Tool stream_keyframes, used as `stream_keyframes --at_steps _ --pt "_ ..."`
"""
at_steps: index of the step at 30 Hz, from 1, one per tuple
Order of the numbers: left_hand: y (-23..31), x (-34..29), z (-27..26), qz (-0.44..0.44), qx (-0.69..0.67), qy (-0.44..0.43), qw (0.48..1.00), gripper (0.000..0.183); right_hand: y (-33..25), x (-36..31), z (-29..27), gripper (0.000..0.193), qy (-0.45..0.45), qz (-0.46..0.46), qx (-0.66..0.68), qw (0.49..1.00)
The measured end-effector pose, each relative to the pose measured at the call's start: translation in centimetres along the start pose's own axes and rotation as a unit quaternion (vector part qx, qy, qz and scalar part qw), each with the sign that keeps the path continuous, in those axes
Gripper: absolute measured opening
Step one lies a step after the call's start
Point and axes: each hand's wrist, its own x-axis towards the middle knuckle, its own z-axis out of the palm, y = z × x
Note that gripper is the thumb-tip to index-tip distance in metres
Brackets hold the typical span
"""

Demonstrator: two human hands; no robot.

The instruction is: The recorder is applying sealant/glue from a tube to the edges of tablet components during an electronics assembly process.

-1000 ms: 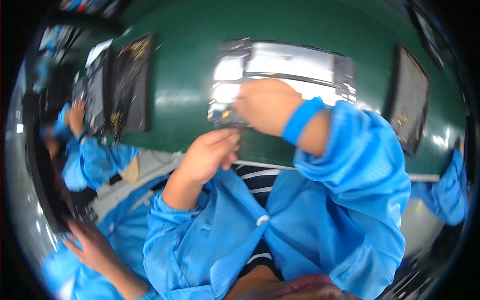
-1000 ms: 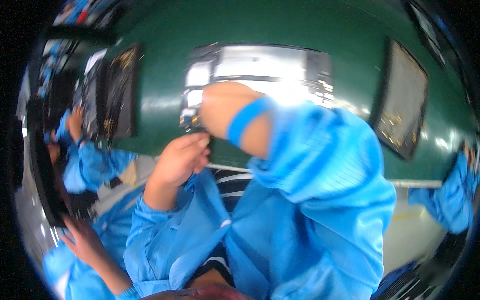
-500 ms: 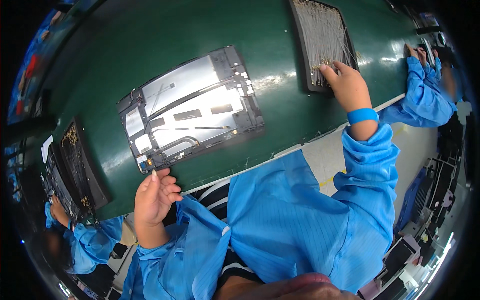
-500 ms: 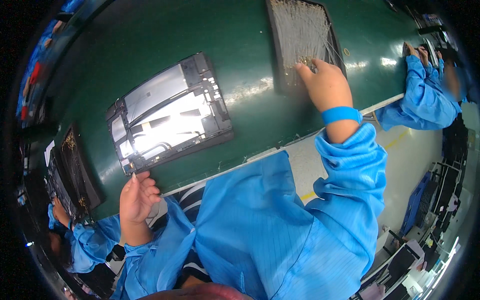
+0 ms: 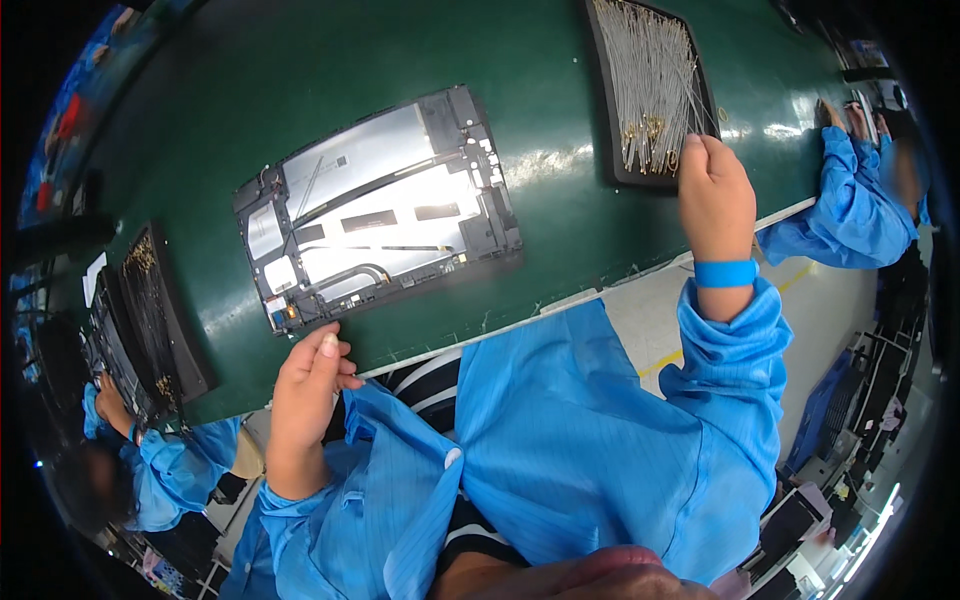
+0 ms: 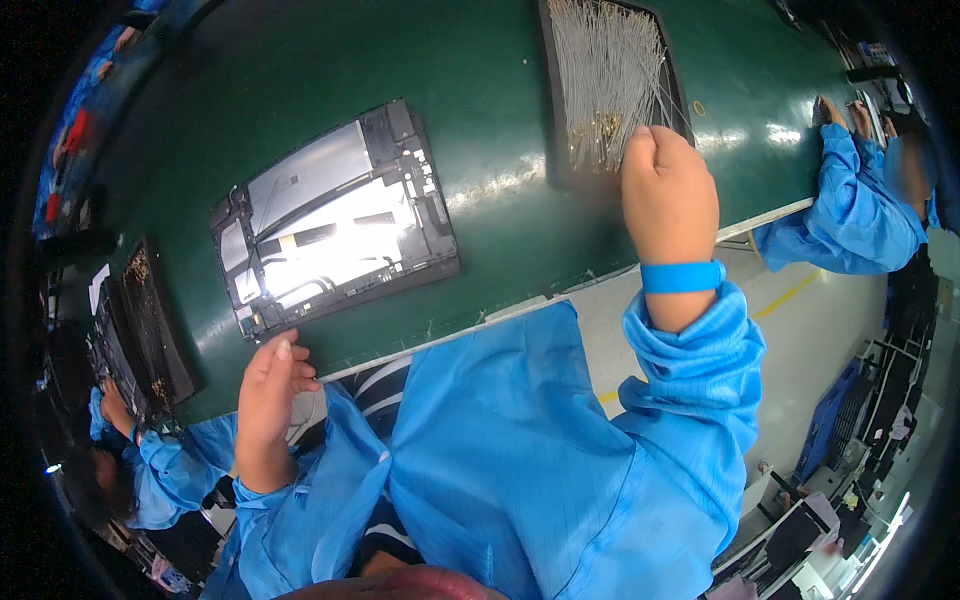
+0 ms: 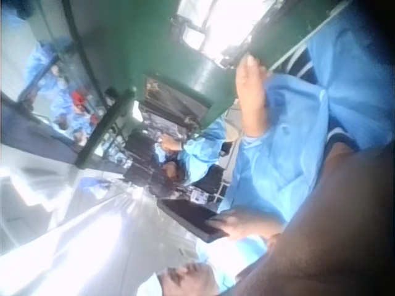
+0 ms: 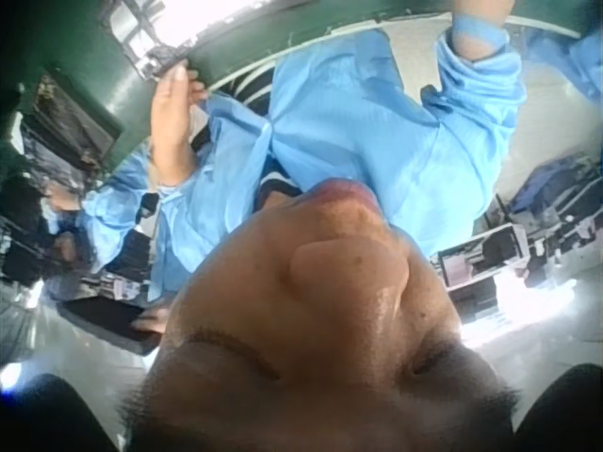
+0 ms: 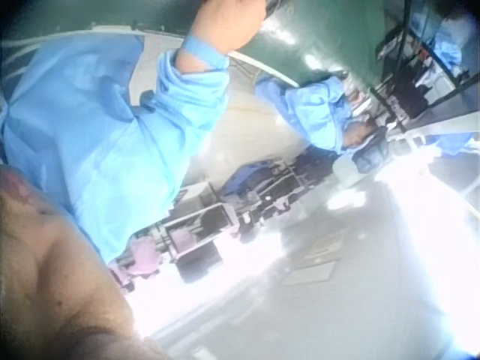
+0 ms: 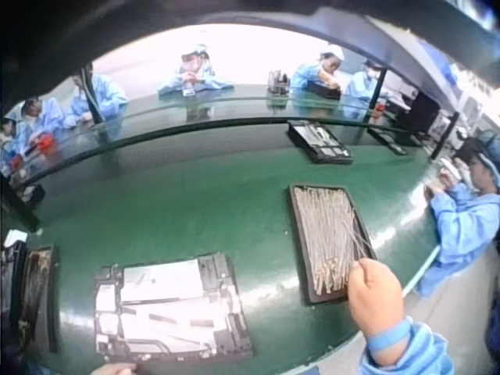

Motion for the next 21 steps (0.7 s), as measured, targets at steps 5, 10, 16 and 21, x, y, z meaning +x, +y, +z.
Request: stream_keyframes --at_steps 5,10,16,21 --pt "0.6 -0.3 0.9 0.184 0.335 -0.033 0.923 0.035 0.9 -1.8 0.1 0.025 0.052 0.026 0.128 0.99" --pt "2.2 -0.7 2.9 0.405 0.408 -0.048 0.817 0.041 -4.1 -4.0 -1.0 0.021 -0.043 0.026 0.311 0.949" --pt "2.2 0.3 5.9 0.559 0.345 -0.095 0.748 0.038 -7.0 -8.3 1.7 0.014 -0.418 -0.246 0.493 0.722" --pt "0.8 1.4 6.3 0.566 0.345 -0.057 0.747 0.03 -7.5 -8.8 2.8 0.014 -0.645 0.167 0.42 0.616"
